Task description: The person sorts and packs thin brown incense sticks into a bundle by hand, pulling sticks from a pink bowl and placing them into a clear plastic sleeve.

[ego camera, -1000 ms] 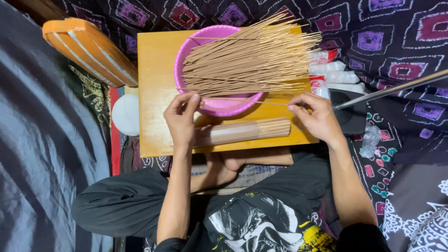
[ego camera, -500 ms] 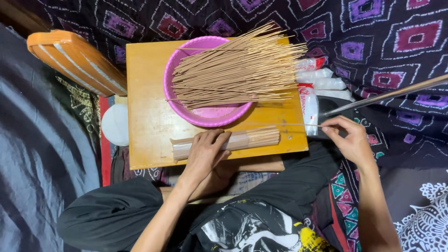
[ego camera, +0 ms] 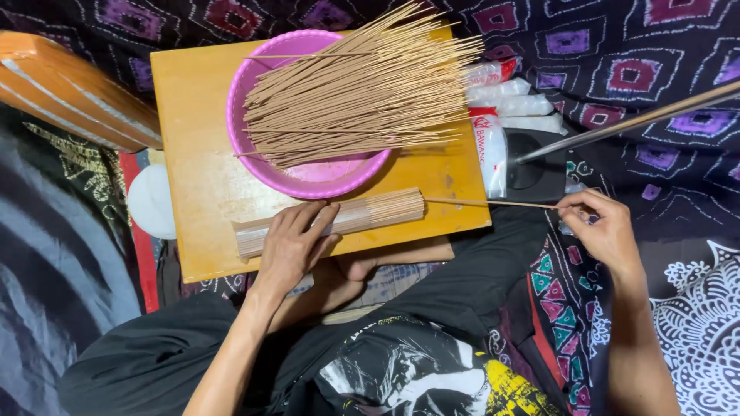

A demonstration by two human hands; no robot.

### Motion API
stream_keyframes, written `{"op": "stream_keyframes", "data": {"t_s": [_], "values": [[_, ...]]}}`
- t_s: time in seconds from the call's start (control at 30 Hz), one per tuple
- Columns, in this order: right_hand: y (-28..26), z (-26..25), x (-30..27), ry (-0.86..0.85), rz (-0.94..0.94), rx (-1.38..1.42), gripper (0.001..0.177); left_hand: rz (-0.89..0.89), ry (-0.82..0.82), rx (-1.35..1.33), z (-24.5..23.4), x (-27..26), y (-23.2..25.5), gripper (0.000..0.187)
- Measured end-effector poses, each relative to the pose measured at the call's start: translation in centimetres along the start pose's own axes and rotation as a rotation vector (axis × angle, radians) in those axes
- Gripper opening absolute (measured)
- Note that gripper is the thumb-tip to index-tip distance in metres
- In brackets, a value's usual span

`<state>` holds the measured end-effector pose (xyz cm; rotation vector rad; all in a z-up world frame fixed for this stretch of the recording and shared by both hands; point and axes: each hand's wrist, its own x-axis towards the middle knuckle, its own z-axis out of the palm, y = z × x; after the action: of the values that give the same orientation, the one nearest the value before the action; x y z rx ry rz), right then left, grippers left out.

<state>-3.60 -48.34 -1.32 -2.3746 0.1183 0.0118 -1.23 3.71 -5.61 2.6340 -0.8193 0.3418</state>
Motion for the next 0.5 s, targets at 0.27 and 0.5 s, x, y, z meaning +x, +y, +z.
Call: {"op": "stream_keyframes", "data": {"t_s": [0.27,0.5], "values": [[1.7,0.7,0.4,-0.010,-0.042,0.007,0.009,0.040,0.037,0.033,0.8,-0.3,-0.5,0.051],[0.0,1.5,1.1,-0.055,-0.047,0.058,0.009,0.053,0.068,0.049,0.9,-0.5,-0.4,0.050]]}}
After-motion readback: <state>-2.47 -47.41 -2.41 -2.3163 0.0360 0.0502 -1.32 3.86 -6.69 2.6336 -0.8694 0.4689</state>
